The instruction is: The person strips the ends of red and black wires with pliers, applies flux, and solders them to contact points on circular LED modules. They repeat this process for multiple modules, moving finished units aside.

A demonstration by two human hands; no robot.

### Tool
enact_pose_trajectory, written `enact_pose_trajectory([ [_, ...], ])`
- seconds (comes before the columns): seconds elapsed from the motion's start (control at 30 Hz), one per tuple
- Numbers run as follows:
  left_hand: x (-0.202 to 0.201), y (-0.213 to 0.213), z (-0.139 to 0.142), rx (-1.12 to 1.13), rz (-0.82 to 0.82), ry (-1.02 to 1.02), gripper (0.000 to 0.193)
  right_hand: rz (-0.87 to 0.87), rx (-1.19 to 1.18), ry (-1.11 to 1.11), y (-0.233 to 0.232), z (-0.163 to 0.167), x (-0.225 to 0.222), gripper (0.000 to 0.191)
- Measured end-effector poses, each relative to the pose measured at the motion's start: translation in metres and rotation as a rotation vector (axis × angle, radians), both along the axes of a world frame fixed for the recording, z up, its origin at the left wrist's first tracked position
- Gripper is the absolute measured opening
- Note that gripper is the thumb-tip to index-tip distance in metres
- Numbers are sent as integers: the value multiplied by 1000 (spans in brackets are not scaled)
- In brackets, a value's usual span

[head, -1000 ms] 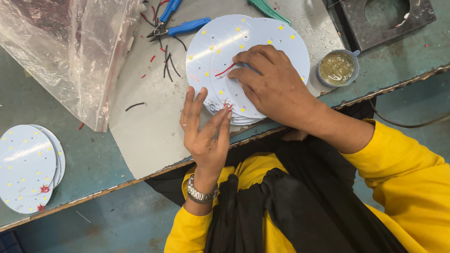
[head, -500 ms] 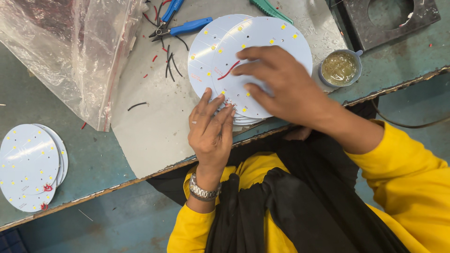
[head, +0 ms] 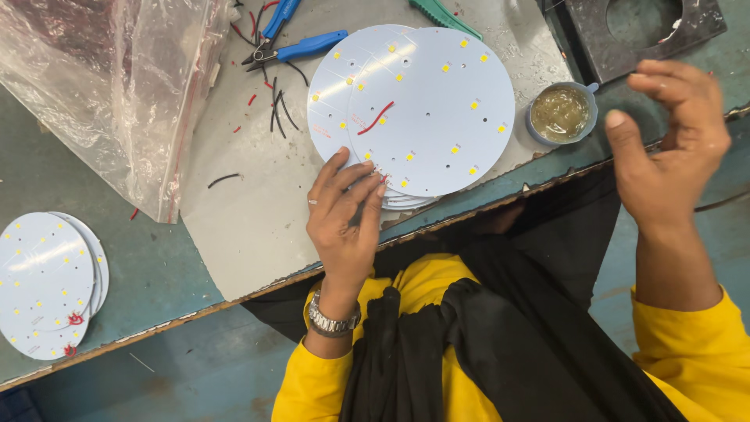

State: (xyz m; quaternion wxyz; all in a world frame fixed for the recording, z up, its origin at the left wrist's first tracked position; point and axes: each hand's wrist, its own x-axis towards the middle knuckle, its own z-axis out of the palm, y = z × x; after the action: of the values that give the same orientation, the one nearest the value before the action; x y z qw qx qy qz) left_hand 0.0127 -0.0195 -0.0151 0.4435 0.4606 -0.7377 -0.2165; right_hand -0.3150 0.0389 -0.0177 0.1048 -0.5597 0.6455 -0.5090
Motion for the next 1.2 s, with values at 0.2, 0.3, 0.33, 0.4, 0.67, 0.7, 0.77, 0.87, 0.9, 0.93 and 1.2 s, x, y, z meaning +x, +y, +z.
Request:
enact_pose_trajectory([
  [0.2,3,-2,0,85,-26,60,15,163,43,77,-7,1,-2,75],
  [0.3,4,-3,0,98,-28,49,14,225,107,162,-7,2,-5,95],
  [0.33,4,-3,0,95,-25,36,14,240,135,190,-6,1,-6,100],
  [0.4,4,-3,0,96,-24,27,14,273,113,175,-6,-2,-6,103],
  [0.67,3,-3,2,94,-26,24,14,223,120,177,-9,-20,-2,105],
  [0.7,2,-2,3,98,-18,24,13,194,127,193,-8,-19,-1,105],
  [0.77,1,-1,5,104,2,17,12,136,100,156,-6,-14,0,105],
  [0.87,0,2,8,120,9,64,11,131,1,7,-4,0,3,103],
  [0.9,-1,1,8,97,7,45,11,165,-21,-41,-5,5,6,103],
  [0.93,-1,1,9,75,10,23,12,204,-42,-93,-6,11,9,103],
  [1.2,2,-3,8,5,-7,45,15,772,-53,24,-60,29,77,113],
])
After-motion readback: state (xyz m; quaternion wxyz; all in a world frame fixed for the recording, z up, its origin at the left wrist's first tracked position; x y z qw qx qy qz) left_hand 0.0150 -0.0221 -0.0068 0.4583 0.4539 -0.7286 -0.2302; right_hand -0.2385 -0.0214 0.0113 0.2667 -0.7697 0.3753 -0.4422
